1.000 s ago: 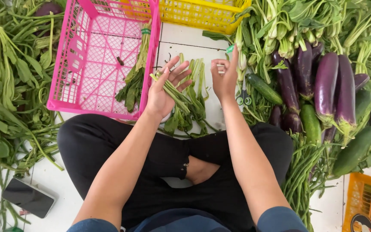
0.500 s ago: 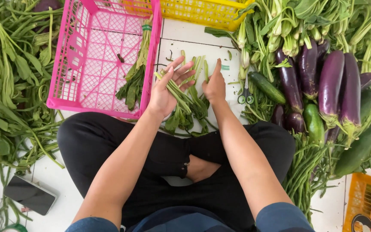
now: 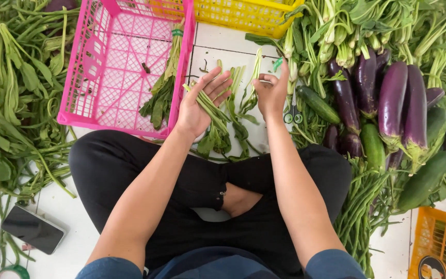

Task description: Sorting water spinach stalks and tying them into bunches using plastic ties and scissors.

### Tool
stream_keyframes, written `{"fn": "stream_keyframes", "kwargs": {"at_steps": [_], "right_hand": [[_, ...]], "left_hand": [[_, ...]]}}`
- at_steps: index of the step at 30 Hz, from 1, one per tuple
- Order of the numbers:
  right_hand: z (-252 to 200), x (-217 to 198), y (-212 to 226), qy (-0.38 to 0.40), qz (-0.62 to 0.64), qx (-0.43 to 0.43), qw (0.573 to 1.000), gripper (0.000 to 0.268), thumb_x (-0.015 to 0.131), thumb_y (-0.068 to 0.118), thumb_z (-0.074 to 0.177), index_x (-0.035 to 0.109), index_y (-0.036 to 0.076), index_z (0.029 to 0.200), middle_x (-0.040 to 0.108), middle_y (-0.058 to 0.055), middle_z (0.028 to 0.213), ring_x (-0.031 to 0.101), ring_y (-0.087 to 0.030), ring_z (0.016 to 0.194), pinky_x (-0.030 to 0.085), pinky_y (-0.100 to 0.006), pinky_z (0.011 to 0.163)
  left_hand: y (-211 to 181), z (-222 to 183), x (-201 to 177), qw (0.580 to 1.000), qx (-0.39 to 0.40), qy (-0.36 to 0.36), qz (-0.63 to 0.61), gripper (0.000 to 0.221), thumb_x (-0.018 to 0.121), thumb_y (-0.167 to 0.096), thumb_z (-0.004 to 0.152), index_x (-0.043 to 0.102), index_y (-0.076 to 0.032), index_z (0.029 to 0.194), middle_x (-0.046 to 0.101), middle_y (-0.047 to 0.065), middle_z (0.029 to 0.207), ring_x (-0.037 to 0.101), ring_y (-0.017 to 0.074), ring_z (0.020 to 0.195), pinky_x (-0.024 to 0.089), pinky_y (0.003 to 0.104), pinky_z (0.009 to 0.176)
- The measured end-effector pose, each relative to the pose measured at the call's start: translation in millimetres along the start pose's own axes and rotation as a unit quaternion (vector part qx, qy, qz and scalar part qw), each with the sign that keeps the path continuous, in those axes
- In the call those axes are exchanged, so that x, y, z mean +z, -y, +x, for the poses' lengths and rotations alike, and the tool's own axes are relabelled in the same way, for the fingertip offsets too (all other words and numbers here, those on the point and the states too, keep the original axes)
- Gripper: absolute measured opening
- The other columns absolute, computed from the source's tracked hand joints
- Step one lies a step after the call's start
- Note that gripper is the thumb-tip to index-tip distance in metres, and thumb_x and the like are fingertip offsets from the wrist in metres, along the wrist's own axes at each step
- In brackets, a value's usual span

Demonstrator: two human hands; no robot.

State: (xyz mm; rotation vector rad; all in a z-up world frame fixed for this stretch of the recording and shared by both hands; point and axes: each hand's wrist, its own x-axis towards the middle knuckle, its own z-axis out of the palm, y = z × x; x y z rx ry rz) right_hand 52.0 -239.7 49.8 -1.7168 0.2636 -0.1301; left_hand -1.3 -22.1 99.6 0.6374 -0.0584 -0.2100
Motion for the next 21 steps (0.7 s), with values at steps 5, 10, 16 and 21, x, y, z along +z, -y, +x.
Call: {"fn": "stream_keyframes", "kwargs": {"at_steps": [5, 10, 16, 21], "right_hand": [[-24.9, -14.2, 50.2, 0.020, 0.129, -0.031, 0.991, 0.090, 0.077, -0.004, 0.093, 0.023, 0.015, 0.162, 0.071, -0.015, 0.107, 0.077, -0.023, 0.093, 0.069, -0.035, 0.082], [-56.5, -19.0, 93.4, 0.060, 0.114, -0.165, 0.978, 0.094, 0.074, -0.015, 0.088, 0.022, 0.011, 0.161, 0.076, -0.018, 0.105, 0.073, -0.022, 0.084, 0.057, -0.024, 0.071], [-91.4, 17.9, 82.3, 0.150, -0.005, -0.267, 0.952, 0.088, 0.074, -0.011, 0.094, 0.023, 0.007, 0.163, 0.075, -0.020, 0.102, 0.073, -0.030, 0.092, 0.063, -0.040, 0.081], [-109.5, 38.5, 75.5, 0.140, -0.087, -0.263, 0.950, 0.092, 0.071, -0.009, 0.094, 0.015, 0.009, 0.165, 0.078, -0.016, 0.106, 0.075, -0.027, 0.091, 0.061, -0.036, 0.080]], "left_hand": [[-2.0, -0.8, 0.7, 1.000, 0.008, 0.009, -0.006, 0.049, 0.041, -0.032, 0.111, 0.051, -0.004, 0.150, 0.062, 0.017, 0.145, 0.055, 0.0318, 0.140, 0.047, 0.047, 0.118], [-8.5, -3.0, 8.7, 0.999, -0.027, -0.004, -0.035, 0.051, 0.046, -0.030, 0.108, 0.046, -0.003, 0.151, 0.059, 0.016, 0.145, 0.054, 0.0294, 0.138, 0.044, 0.044, 0.118], [1.5, -0.8, 1.1, 0.999, 0.024, 0.037, 0.026, 0.055, 0.040, -0.041, 0.113, 0.043, -0.007, 0.155, 0.058, 0.017, 0.149, 0.053, 0.0309, 0.142, 0.044, 0.044, 0.120], [-4.2, -3.6, 4.9, 0.999, 0.011, 0.029, -0.006, 0.074, 0.031, -0.064, 0.106, 0.040, -0.011, 0.156, 0.059, 0.016, 0.149, 0.055, 0.0309, 0.141, 0.050, 0.042, 0.117]]}}
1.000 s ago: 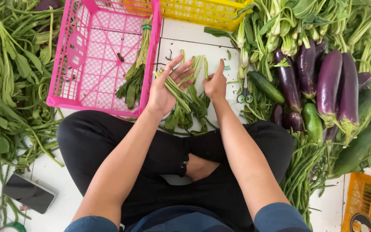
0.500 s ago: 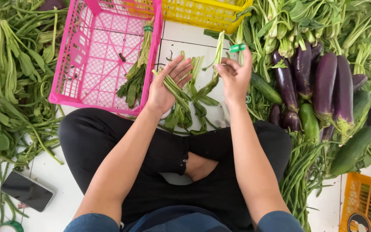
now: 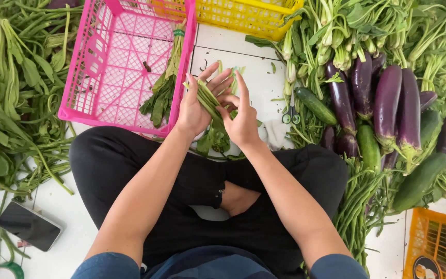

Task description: Sorting water spinach stalks and tying them into bunches using plastic ties and scissors.

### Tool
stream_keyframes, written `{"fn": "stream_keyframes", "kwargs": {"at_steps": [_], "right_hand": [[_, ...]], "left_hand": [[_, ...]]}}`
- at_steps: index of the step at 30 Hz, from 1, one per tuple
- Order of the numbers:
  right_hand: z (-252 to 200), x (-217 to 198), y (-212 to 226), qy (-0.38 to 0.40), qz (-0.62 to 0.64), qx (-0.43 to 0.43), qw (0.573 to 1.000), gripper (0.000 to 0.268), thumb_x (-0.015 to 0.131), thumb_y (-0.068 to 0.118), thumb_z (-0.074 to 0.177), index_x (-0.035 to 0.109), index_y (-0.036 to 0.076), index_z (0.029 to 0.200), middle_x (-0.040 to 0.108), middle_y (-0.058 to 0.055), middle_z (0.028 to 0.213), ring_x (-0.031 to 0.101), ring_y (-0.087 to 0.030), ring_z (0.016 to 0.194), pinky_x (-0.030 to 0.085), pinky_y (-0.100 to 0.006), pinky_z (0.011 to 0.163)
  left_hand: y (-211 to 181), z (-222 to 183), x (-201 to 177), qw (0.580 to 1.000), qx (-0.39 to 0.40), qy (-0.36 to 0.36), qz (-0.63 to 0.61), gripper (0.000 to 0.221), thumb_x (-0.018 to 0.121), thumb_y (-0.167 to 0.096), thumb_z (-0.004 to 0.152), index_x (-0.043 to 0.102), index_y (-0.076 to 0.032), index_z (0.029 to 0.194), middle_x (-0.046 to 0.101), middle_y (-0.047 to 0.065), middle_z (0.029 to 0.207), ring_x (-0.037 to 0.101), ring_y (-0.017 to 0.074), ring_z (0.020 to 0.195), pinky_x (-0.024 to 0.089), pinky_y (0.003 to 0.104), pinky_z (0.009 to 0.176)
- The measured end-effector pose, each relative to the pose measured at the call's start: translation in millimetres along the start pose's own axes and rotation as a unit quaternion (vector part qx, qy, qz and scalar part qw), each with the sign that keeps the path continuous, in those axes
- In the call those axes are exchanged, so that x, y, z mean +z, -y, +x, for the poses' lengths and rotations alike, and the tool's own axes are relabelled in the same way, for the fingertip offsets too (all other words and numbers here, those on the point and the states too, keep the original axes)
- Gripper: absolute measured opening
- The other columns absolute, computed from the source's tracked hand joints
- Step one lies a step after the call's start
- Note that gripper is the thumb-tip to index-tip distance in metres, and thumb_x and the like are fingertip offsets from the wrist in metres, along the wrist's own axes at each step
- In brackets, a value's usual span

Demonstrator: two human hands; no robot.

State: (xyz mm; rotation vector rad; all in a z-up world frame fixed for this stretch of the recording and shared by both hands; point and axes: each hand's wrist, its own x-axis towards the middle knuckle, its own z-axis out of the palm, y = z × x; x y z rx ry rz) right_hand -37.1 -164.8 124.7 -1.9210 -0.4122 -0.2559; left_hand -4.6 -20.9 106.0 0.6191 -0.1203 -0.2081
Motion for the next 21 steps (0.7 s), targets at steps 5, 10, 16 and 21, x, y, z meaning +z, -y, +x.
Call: {"fn": "stream_keyframes", "kwargs": {"at_steps": [5, 10, 16, 21], "right_hand": [[2.0, -0.7, -2.5, -0.019, -0.014, 0.004, 1.000, 0.095, 0.074, -0.007, 0.093, 0.014, 0.010, 0.165, 0.080, -0.012, 0.103, 0.076, -0.024, 0.087, 0.061, -0.032, 0.076], [4.2, -2.8, -2.9, -0.010, -0.009, -0.009, 1.000, 0.095, 0.076, -0.004, 0.092, 0.017, 0.010, 0.165, 0.080, -0.012, 0.102, 0.077, -0.024, 0.085, 0.062, -0.032, 0.075], [28.8, -20.3, -30.3, -0.086, 0.119, 0.030, 0.989, 0.078, 0.065, 0.009, 0.106, 0.013, 0.009, 0.165, 0.077, -0.013, 0.108, 0.072, -0.022, 0.090, 0.062, -0.032, 0.079], [43.9, -39.8, -59.7, -0.116, 0.070, 0.082, 0.987, 0.078, 0.060, 0.008, 0.110, 0.006, 0.018, 0.165, 0.077, -0.007, 0.108, 0.075, -0.016, 0.089, 0.061, -0.025, 0.079]], "left_hand": [[4.3, 0.0, -2.4, 1.000, 0.016, 0.008, 0.016, 0.065, 0.043, -0.051, 0.106, 0.040, -0.009, 0.156, 0.058, 0.019, 0.149, 0.055, 0.0319, 0.141, 0.050, 0.043, 0.117], [8.0, 1.3, -5.9, 1.000, 0.016, -0.013, 0.023, 0.053, 0.058, -0.012, 0.106, 0.040, 0.001, 0.154, 0.058, 0.025, 0.146, 0.058, 0.0335, 0.137, 0.054, 0.040, 0.113], [2.0, 2.1, -4.9, 0.999, 0.043, -0.017, -0.014, 0.042, 0.051, -0.006, 0.108, 0.048, 0.001, 0.149, 0.061, 0.026, 0.142, 0.057, 0.0385, 0.137, 0.050, 0.056, 0.115], [0.7, 4.7, -5.4, 0.998, 0.049, -0.026, 0.010, 0.041, 0.053, -0.010, 0.110, 0.048, -0.002, 0.150, 0.062, 0.024, 0.142, 0.059, 0.0354, 0.135, 0.052, 0.060, 0.111]]}}
